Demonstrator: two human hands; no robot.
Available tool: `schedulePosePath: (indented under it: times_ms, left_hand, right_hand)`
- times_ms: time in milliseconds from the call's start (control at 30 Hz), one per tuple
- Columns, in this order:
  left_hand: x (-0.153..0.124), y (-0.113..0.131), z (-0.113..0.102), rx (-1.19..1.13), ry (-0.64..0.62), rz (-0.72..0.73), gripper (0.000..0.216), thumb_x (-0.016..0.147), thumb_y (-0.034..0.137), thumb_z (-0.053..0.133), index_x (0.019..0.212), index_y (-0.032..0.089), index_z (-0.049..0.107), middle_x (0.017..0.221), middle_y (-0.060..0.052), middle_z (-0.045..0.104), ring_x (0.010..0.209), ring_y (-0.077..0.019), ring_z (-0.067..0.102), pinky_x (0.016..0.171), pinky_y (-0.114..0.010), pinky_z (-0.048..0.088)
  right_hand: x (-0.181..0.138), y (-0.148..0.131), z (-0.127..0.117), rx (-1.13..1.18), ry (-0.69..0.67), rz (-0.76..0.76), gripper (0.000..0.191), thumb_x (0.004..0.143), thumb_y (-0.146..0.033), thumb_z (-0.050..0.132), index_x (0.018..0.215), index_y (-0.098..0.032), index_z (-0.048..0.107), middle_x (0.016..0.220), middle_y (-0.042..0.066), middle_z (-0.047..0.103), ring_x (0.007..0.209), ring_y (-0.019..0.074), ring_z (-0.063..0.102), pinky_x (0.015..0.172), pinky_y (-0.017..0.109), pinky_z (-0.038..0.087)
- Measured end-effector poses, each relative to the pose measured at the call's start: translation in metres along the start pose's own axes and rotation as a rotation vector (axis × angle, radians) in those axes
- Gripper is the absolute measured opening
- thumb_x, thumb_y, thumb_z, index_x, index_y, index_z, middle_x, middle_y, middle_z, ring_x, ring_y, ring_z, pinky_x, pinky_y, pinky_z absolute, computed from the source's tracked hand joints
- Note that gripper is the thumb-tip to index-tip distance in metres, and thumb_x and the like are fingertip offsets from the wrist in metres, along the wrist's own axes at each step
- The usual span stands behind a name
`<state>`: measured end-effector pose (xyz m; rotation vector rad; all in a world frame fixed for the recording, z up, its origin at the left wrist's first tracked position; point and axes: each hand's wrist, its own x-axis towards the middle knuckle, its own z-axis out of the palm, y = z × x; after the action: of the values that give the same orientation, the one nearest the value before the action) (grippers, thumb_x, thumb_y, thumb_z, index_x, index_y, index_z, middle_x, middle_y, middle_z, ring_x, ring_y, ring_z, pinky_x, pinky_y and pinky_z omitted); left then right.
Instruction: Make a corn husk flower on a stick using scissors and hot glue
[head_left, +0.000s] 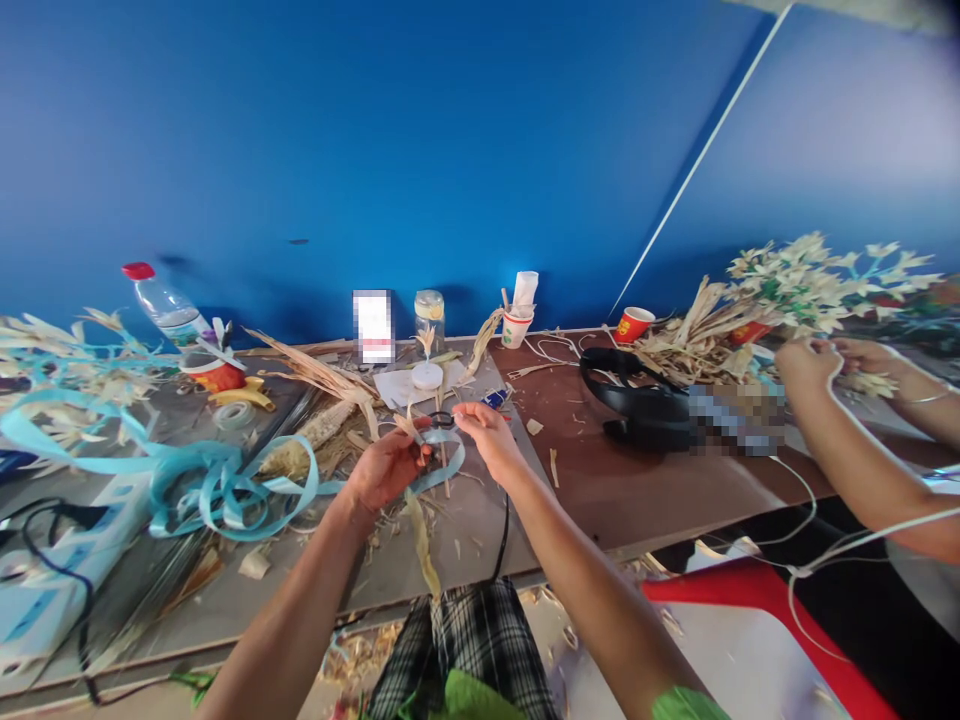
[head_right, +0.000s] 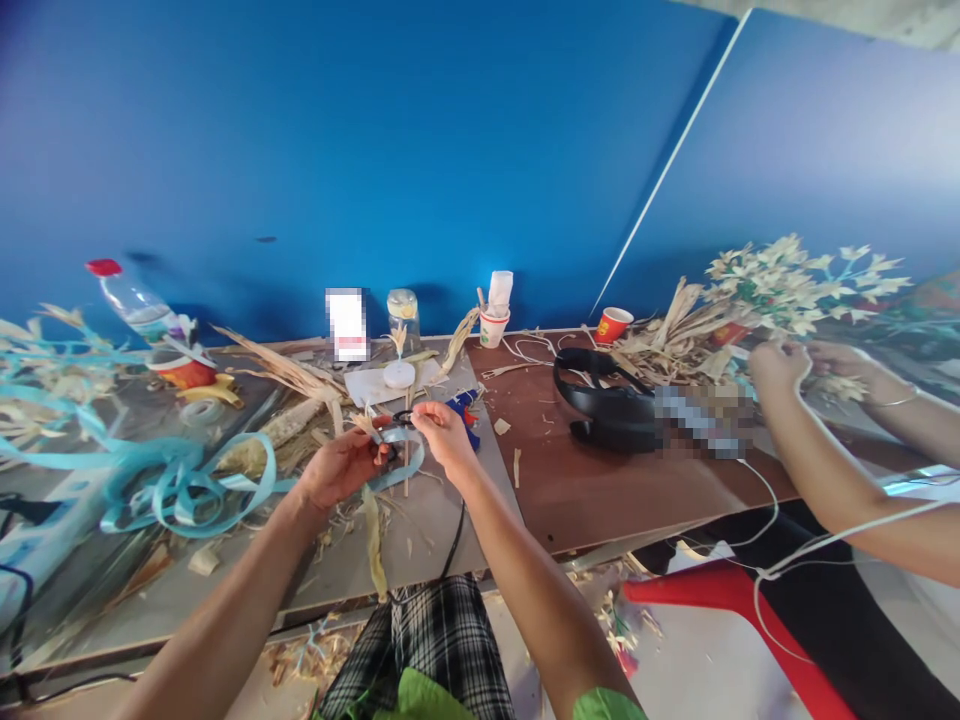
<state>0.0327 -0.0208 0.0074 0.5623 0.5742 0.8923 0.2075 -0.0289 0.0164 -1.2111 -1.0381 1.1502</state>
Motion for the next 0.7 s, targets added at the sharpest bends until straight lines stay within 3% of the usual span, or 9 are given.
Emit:
schedulePosePath:
  times_ms: [167,267,467,567,700]
  left_hand:
    - [-0.001,-0.001,0.000,0.103,-0.063,0.000,0.036,0.070,0.007,0.059,0.106,0.012,0.060,0.076,-0.006,0.063,0.063,-0.0127,0.059,0.057,-0.022,0.045]
    - [-0.002,-0.002,0.002,0.150,-0.053,0.003,0.036,0.070,0.008,0.062,0.105,0.014,0.060,0.076,-0.005,0.064,0.063,-0.0127,0.060,0.058,-0.022,0.045]
    - [-0.005,-0.001,0.005,0.170,-0.017,0.015,0.029,0.065,0.006,0.064,0.093,0.012,0.065,0.079,-0.006,0.065,0.062,-0.0120,0.060,0.058,-0.023,0.045]
    - [-0.008,0.001,0.006,0.138,-0.069,0.027,0.024,0.063,0.004,0.063,0.086,0.011,0.065,0.084,-0.007,0.065,0.070,-0.0144,0.061,0.063,-0.025,0.047]
    - [-0.010,0.004,0.006,0.133,-0.121,0.003,0.025,0.068,0.007,0.063,0.092,0.010,0.065,0.084,-0.009,0.065,0.076,-0.0158,0.062,0.067,-0.026,0.048]
  right_hand:
    - [-0.004,0.002,0.011,-0.034,-0.252,0.041,0.030,0.070,-0.038,0.060,0.088,-0.015,0.064,0.083,0.004,0.066,0.080,0.0167,0.058,0.074,0.028,0.042]
    - [-0.006,0.005,0.014,-0.090,-0.358,0.092,0.028,0.068,-0.036,0.061,0.087,-0.014,0.064,0.073,0.002,0.064,0.068,0.0141,0.057,0.064,0.026,0.042]
    - [-0.008,0.007,0.009,-0.283,-0.162,0.111,0.018,0.062,-0.030,0.063,0.071,-0.015,0.064,0.053,-0.004,0.053,0.052,0.0093,0.044,0.050,0.021,0.030]
    - [-0.009,0.007,0.007,-0.245,-0.143,0.118,0.017,0.062,-0.031,0.062,0.064,-0.014,0.060,0.049,-0.005,0.046,0.046,0.0065,0.036,0.046,0.021,0.026]
    - [-0.012,0.008,0.004,-0.158,-0.141,0.122,0.021,0.062,-0.034,0.062,0.066,-0.014,0.059,0.048,-0.006,0.044,0.044,0.0054,0.033,0.044,0.020,0.023]
